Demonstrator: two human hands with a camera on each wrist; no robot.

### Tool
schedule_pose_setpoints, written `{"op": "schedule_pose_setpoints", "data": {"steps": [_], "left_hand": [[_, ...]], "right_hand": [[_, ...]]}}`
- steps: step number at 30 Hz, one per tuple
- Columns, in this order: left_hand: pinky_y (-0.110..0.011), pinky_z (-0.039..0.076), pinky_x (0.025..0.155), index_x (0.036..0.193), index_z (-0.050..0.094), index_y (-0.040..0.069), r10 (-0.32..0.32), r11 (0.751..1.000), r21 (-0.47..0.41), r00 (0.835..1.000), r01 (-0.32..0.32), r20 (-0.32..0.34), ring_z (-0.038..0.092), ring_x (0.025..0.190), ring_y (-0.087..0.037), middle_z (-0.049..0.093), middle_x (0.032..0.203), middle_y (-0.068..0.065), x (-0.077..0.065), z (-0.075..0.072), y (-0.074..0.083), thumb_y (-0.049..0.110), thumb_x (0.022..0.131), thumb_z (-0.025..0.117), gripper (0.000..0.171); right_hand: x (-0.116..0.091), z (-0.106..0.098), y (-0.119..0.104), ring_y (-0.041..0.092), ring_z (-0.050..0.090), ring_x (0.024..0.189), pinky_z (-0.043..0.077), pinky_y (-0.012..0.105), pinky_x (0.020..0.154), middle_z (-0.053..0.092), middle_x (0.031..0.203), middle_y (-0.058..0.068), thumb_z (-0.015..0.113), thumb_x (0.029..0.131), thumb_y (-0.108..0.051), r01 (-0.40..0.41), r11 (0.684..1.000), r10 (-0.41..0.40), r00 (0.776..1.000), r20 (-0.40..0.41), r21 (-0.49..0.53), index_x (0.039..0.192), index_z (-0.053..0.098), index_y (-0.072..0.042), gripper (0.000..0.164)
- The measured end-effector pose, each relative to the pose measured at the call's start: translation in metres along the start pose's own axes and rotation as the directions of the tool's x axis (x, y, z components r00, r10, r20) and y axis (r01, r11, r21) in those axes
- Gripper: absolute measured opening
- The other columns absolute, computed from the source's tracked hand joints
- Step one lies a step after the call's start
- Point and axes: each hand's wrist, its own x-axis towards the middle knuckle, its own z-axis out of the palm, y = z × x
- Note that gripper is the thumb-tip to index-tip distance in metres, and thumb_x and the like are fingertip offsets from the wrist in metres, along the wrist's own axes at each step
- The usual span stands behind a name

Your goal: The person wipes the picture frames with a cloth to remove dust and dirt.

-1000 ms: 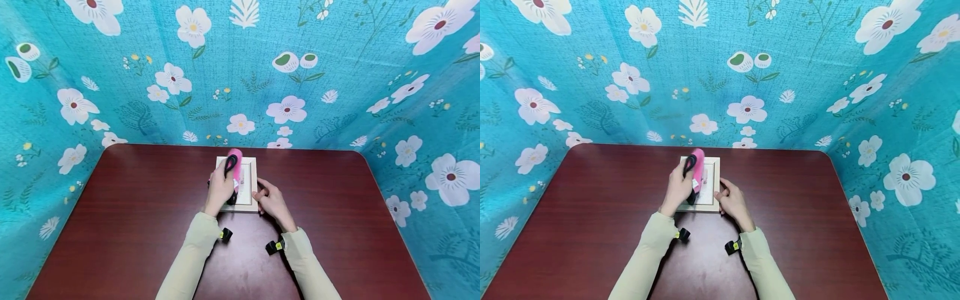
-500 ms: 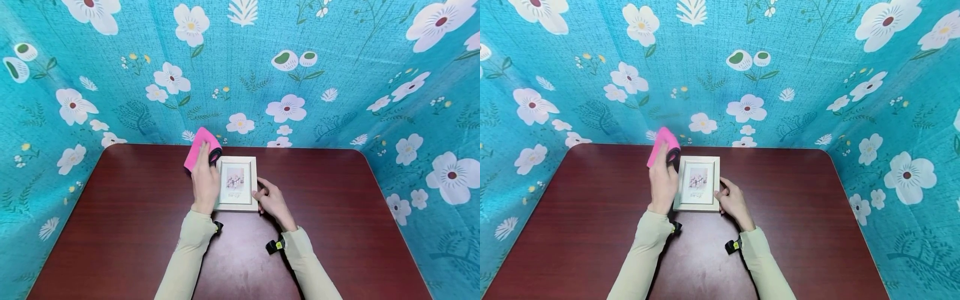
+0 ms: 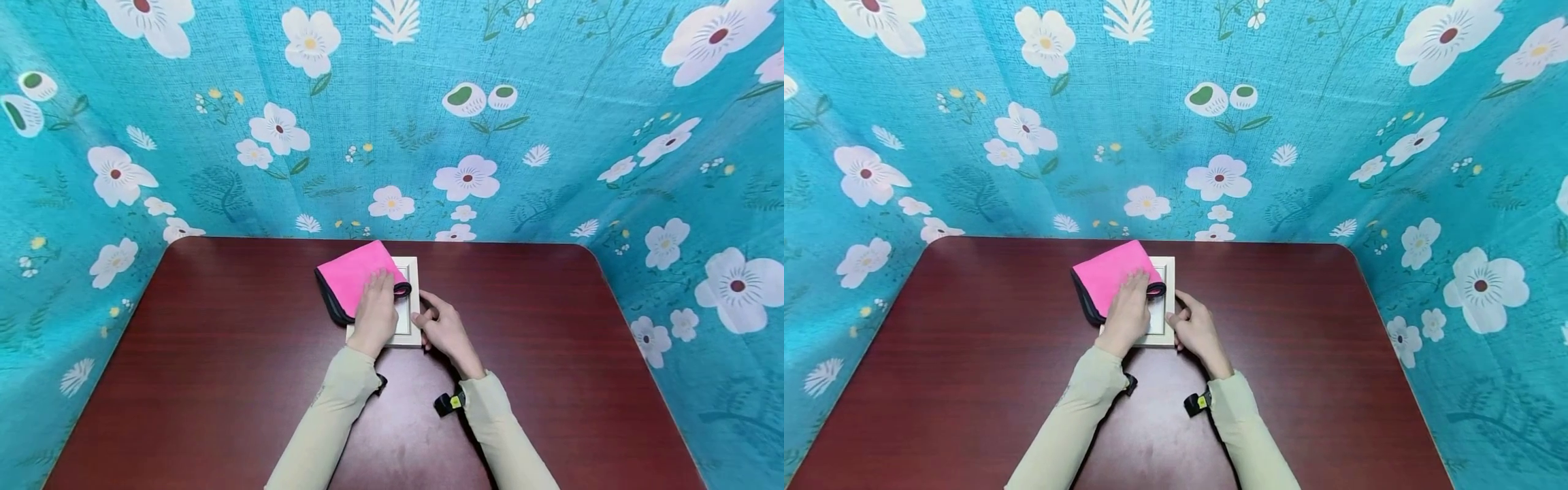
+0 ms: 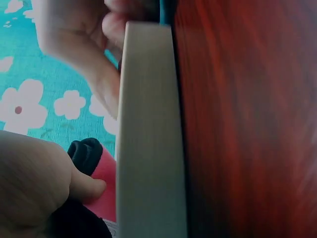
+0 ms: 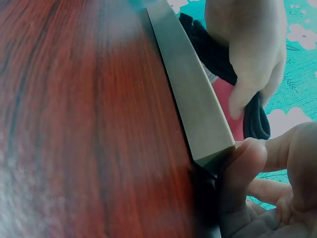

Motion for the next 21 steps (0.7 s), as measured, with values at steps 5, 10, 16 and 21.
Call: {"op": "schedule_pose_setpoints", "data": {"steps": [5, 10, 16, 21], "left_hand": [[-0.053, 0.03, 0.13, 0.153, 0.051, -0.005, 0.06, 0.998, -0.008, 0.998, -0.06, 0.0, 0.04, 0.155, -0.045, 0.047, 0.162, -0.026, -0.005, 0.004, 0.005, -0.01, 0.092, 0.065, 0.063], [-0.053, 0.035, 0.127, 0.148, 0.056, -0.006, 0.131, 0.991, -0.015, 0.991, -0.131, -0.002, 0.047, 0.15, -0.045, 0.052, 0.157, -0.027, -0.012, 0.002, 0.008, -0.014, 0.088, 0.065, 0.062], [-0.052, 0.034, 0.128, 0.149, 0.055, -0.005, 0.167, 0.985, -0.047, 0.984, -0.165, 0.058, 0.046, 0.151, -0.044, 0.05, 0.159, -0.027, -0.023, -0.004, 0.005, -0.013, 0.091, 0.06, 0.059], [-0.052, 0.034, 0.127, 0.151, 0.055, -0.002, 0.187, 0.981, -0.067, 0.976, -0.181, 0.114, 0.044, 0.153, -0.042, 0.048, 0.162, -0.024, -0.034, -0.012, 0.002, -0.01, 0.097, 0.055, 0.055]], "right_hand": [[0.0, -0.001, 0.0, 0.015, 0.056, 0.043, 0.053, 0.033, 0.043, 0.061, 0.067, 0.004, 0.069, 0.099, -0.01, 0.004, 1.0, -0.004, 1.0, 0.0, -0.006, 0.156, 0.055, -0.014, 0.059], [0.001, -0.002, 0.0, 0.015, 0.056, 0.043, 0.054, 0.033, 0.043, 0.061, 0.065, 0.004, 0.069, 0.097, -0.009, 0.0, 1.0, 0.0, 1.0, 0.0, 0.002, 0.156, 0.056, -0.014, 0.06], [0.0, -0.001, 0.001, 0.014, 0.055, 0.041, 0.053, 0.032, 0.042, 0.061, 0.064, 0.004, 0.063, 0.091, 0.0, 0.016, 1.0, -0.016, 1.0, -0.009, -0.01, 0.156, 0.054, -0.009, 0.066], [-0.001, 0.0, 0.001, 0.012, 0.054, 0.04, 0.052, 0.032, 0.041, 0.062, 0.064, 0.004, 0.054, 0.088, 0.005, 0.015, 1.0, -0.015, 1.0, -0.013, -0.002, 0.156, 0.054, -0.008, 0.069]]}}
